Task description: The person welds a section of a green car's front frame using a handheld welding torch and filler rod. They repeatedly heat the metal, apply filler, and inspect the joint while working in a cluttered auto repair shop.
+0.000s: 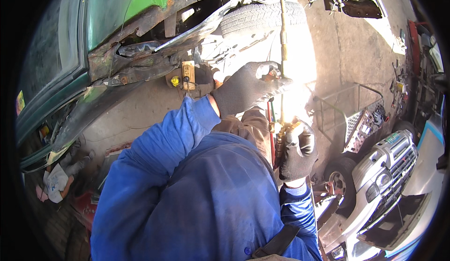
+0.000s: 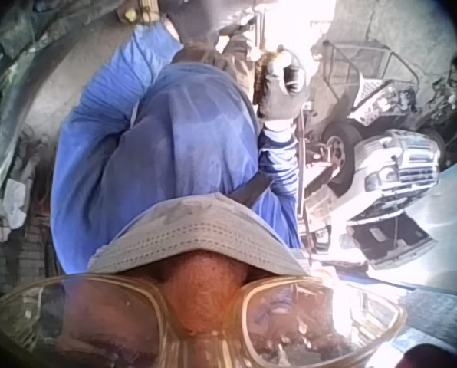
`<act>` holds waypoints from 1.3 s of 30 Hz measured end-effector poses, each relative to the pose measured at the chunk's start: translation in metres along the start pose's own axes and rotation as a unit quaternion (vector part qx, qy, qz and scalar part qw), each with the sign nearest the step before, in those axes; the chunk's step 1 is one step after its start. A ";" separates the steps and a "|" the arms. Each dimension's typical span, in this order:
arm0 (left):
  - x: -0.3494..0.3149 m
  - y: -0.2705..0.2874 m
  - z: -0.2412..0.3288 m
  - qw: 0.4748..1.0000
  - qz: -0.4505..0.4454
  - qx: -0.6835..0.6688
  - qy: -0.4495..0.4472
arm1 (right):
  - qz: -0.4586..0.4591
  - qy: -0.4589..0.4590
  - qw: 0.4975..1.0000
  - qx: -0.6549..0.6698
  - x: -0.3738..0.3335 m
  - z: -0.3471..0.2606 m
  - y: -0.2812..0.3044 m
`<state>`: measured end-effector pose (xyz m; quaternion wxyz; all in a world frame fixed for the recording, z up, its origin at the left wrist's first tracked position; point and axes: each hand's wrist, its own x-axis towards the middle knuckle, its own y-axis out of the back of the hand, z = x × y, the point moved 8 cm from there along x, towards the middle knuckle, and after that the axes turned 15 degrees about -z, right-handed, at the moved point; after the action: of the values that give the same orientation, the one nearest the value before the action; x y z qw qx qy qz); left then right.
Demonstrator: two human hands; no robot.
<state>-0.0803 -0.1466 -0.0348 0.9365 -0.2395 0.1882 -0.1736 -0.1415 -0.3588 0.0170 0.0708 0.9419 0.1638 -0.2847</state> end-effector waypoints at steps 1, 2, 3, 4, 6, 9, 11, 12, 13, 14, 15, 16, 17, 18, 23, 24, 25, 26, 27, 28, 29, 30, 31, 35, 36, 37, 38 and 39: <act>-0.008 0.005 0.010 0.997 0.038 0.062 -0.015 | -0.002 0.024 1.000 0.005 -0.003 -0.001 0.000; -0.019 0.011 0.020 0.989 0.076 0.123 -0.030 | 0.002 0.045 0.999 -0.008 -0.005 -0.002 -0.001; -0.035 0.015 0.029 0.975 0.112 0.189 -0.032 | -0.005 0.049 0.999 -0.001 -0.007 0.000 -0.001; -0.051 0.019 0.036 0.971 0.146 0.184 -0.041 | -0.009 0.051 0.999 -0.007 -0.009 0.002 0.000; -0.105 0.029 0.056 0.942 0.224 0.245 -0.043 | -0.011 0.048 0.999 -0.021 -0.013 0.005 0.003; -0.188 0.045 0.109 0.814 0.343 0.437 -0.168 | -0.026 0.050 0.998 -0.043 -0.016 0.007 0.007; -0.244 0.062 0.140 0.700 0.441 0.506 -0.244 | -0.025 0.019 1.000 0.006 -0.017 0.017 0.009; -0.269 0.073 0.156 0.630 0.485 0.554 -0.247 | -0.025 0.018 1.000 -0.002 -0.017 0.019 0.009; -0.292 0.085 0.173 0.561 0.536 0.583 -0.242 | -0.018 0.034 0.999 -0.008 -0.016 0.018 0.010; -0.305 0.094 0.190 0.496 0.541 0.656 -0.175 | -0.010 0.033 0.999 -0.006 -0.016 0.020 0.010; -0.314 0.103 0.202 0.425 0.542 0.718 -0.102 | 0.008 0.051 0.999 0.000 -0.015 0.021 0.011; -0.317 0.111 0.210 0.377 0.513 0.769 -0.069 | 0.027 0.067 0.997 0.006 -0.015 0.020 0.013; -0.317 0.119 0.213 0.328 0.478 0.814 -0.035 | 0.017 0.049 0.998 0.022 -0.013 0.025 0.011; -0.316 0.124 0.211 0.268 0.442 0.856 0.000 | 0.009 0.031 0.999 0.039 -0.012 0.029 0.009; -0.328 0.143 0.208 0.366 0.460 0.809 0.004 | 0.009 0.037 0.999 0.023 -0.007 0.029 0.004; -0.336 0.150 0.212 0.426 0.504 0.751 -0.014 | 0.014 0.024 0.999 0.043 -0.007 0.031 0.003; -0.337 0.151 0.215 0.416 0.517 0.748 -0.005 | 0.016 0.024 0.999 0.039 -0.006 0.031 0.000; -0.337 0.154 0.220 0.404 0.528 0.747 0.003 | 0.017 0.023 0.999 0.034 -0.005 0.031 -0.002; -0.336 0.153 0.227 0.379 0.532 0.757 0.002 | 0.016 0.037 0.999 0.006 -0.004 0.027 -0.005; -0.335 0.155 0.229 0.379 0.533 0.756 0.005 | 0.024 0.050 0.998 -0.018 -0.004 0.023 -0.006; -0.334 0.154 0.230 0.367 0.529 0.765 -0.001 | 0.021 0.047 0.998 -0.020 -0.003 0.024 -0.010; -0.334 0.153 0.231 0.354 0.525 0.774 -0.006 | 0.026 0.043 0.999 -0.018 -0.003 0.024 -0.012; -0.332 0.152 0.230 0.331 0.513 0.792 -0.002 | 0.037 0.038 0.998 -0.016 -0.003 0.025 -0.013; -0.330 0.149 0.227 0.289 0.490 0.822 0.010 | 0.047 -0.027 0.996 0.076 -0.006 0.041 -0.022; -0.330 0.150 0.227 0.287 0.485 0.826 0.016 | 0.048 0.007 0.996 0.071 -0.004 0.037 -0.024; -0.331 0.150 0.228 0.294 0.489 0.821 0.013 | 0.054 0.015 0.997 0.045 -0.004 0.036 -0.025; -0.331 0.151 0.229 0.296 0.489 0.820 0.013 | 0.059 0.026 0.998 0.024 -0.004 0.035 -0.026; -0.331 0.151 0.230 0.295 0.494 0.818 0.015 | 0.064 0.037 0.997 0.002 -0.004 0.034 -0.026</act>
<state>-0.2320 0.2039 0.1638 0.5547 0.7911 0.0462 0.2535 -0.1707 -0.3430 -0.0100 0.0807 0.9605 0.1050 -0.2449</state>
